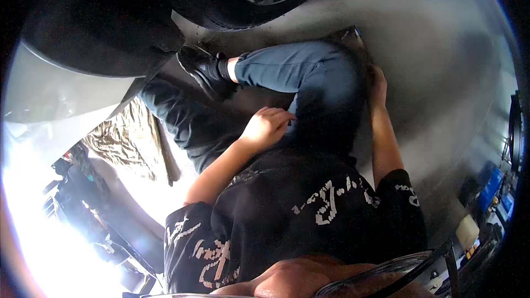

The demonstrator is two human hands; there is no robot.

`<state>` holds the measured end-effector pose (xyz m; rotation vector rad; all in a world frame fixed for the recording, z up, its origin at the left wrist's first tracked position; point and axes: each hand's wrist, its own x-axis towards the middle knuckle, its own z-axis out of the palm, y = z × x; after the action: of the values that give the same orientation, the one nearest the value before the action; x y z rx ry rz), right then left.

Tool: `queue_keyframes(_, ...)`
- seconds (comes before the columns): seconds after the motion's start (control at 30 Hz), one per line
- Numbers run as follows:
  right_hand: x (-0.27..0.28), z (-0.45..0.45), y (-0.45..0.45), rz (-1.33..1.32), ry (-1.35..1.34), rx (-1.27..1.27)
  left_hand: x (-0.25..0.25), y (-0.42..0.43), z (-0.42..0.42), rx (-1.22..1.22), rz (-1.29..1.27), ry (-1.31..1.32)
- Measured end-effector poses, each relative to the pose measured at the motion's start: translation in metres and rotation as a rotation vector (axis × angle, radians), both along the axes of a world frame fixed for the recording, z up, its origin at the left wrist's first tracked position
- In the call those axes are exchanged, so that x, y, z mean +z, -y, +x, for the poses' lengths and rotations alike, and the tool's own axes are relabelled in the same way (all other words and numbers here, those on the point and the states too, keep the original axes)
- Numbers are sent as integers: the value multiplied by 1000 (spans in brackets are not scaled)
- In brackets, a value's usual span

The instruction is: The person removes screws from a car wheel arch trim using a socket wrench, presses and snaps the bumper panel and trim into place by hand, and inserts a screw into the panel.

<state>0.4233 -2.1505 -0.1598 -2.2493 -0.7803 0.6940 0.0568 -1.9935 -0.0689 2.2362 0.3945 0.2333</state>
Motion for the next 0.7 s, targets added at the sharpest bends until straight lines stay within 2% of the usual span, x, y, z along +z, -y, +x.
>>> queue_keyframes(0.13, -3, -20, -32, 15, -454, -276, 4, 11, 5, -136, -57, -91)
queue_keyframes(0.17, -71, 8, -19, -308, 45, 156, 4, 12, 9, -194, -28, -156)
queue_keyframes(0.2, -138, 36, -5, -569, 661, 476, 5, 9, 12, -241, -36, -196)
queue_keyframes(0.23, -210, 58, -11, -550, 797, 522, -4, 7, 10, -268, 25, -154)
queue_keyframes(0.3, -49, 28, -48, -572, 349, 209, -4, 5, 15, -261, 80, -164)
queue_keyframes(0.4, -66, 38, -33, -238, 658, -42, -2, 2, 13, -249, 78, -190)
queue_keyframes(0.5, -63, 68, -19, -42, 332, -193, -1, -1, 10, -212, 38, -198)
queue_keyframes(0.6, -52, 80, 7, 120, 449, -286, -9, -1, 13, -222, 8, -215)
queue_keyframes(0.7, -42, 75, 19, 222, 828, -578, -15, 1, 18, -237, -1, -254)
